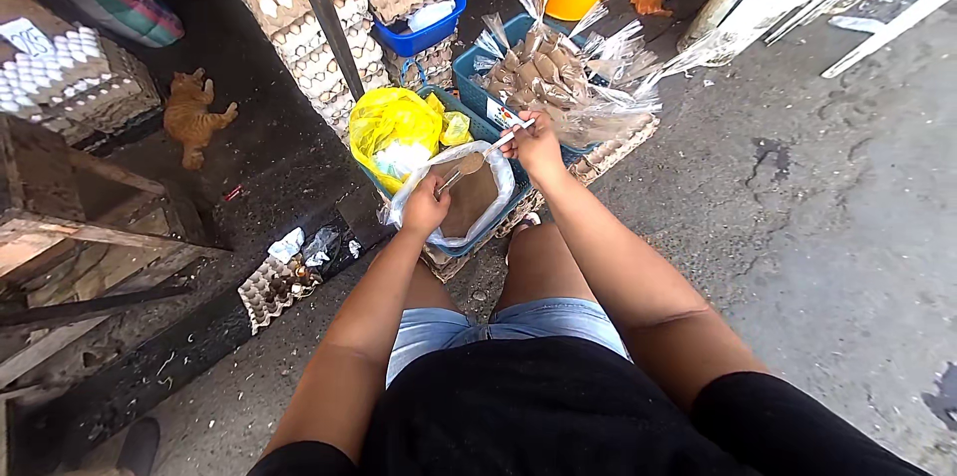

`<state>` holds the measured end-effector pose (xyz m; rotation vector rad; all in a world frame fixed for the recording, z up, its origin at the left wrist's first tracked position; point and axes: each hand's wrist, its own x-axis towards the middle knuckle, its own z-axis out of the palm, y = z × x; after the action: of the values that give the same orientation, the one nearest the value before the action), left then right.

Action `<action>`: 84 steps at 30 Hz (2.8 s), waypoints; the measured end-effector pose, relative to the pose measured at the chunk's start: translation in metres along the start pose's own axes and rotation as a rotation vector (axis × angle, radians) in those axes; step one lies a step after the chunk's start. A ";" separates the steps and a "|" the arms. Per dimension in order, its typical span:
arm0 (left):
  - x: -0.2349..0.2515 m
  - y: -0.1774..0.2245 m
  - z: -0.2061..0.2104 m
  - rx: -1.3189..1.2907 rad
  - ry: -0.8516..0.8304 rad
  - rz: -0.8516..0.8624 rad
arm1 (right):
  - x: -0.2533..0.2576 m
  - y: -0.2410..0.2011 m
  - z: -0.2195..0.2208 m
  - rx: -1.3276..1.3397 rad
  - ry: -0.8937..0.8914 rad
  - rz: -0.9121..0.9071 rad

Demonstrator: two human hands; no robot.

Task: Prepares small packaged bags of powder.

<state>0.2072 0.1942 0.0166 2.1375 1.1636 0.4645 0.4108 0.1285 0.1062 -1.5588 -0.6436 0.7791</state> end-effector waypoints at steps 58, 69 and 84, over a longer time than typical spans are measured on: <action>-0.003 0.011 -0.006 0.077 -0.023 -0.089 | -0.007 0.057 0.015 -0.141 -0.171 0.247; 0.000 0.007 -0.005 0.084 -0.071 -0.105 | 0.010 0.003 -0.008 0.077 0.034 0.111; 0.000 0.014 -0.009 0.108 -0.145 -0.120 | -0.004 0.019 0.029 -0.021 -0.200 0.156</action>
<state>0.2111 0.1920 0.0327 2.1384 1.2501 0.1931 0.3851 0.1407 0.0860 -1.5755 -0.6827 1.0585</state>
